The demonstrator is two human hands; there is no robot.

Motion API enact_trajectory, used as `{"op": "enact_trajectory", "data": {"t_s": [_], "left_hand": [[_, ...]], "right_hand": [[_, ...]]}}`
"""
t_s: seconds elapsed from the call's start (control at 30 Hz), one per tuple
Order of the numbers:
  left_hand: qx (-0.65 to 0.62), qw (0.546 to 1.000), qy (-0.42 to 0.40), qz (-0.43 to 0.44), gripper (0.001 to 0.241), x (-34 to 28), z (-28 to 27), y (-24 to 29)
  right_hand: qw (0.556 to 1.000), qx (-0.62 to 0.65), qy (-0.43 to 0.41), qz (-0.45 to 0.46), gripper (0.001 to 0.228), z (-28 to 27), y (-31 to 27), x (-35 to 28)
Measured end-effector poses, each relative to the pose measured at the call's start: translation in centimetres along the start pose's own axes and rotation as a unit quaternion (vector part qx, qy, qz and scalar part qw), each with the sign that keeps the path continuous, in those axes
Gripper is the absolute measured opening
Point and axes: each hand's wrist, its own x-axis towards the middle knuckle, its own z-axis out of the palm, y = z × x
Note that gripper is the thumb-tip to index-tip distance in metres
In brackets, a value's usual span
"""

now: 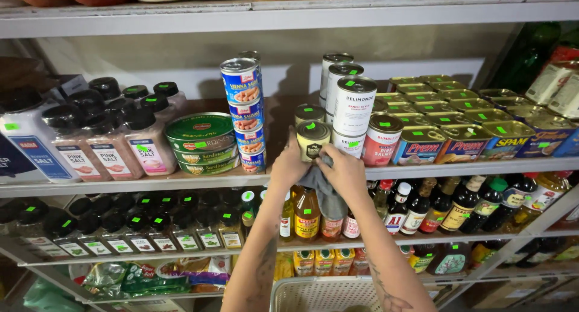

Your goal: Wiping canned goods with a cloth and placing them on a grocery store shelf.

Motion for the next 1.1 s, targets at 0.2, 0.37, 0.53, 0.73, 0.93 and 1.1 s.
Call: {"op": "enact_trajectory", "data": {"t_s": [0.2, 0.37, 0.53, 0.73, 0.93, 1.1], "left_hand": [[0.010, 0.999, -0.009, -0.034, 0.100, 2.2, 0.9, -1.2], [0.020, 0.998, -0.002, -0.054, 0.101, 5.4, 3.0, -3.7], [0.018, 0.998, -0.001, -0.063, 0.096, 5.9, 2.9, -3.2], [0.027, 0.998, 0.028, -0.057, 0.077, 8.9, 4.4, -5.6], [0.018, 0.998, 0.005, -0.052, 0.088, 7.1, 3.0, -3.3], [-0.003, 0.998, -0.004, -0.064, 0.094, 8.1, 3.4, -3.9]], "right_hand": [[1.000, 0.007, 0.003, 0.005, 0.021, 0.4, 0.1, 0.3], [1.000, 0.003, -0.016, 0.008, 0.021, 0.6, 0.5, 0.7], [1.000, 0.010, -0.026, 0.008, 0.021, 0.8, 0.7, 0.7], [1.000, 0.005, -0.026, -0.008, 0.024, 0.4, 0.4, 0.8], [0.998, -0.010, -0.064, -0.017, 0.036, -0.1, 0.1, 1.2], [0.995, -0.027, -0.089, -0.023, 0.044, 0.2, 0.4, 1.8]]}}
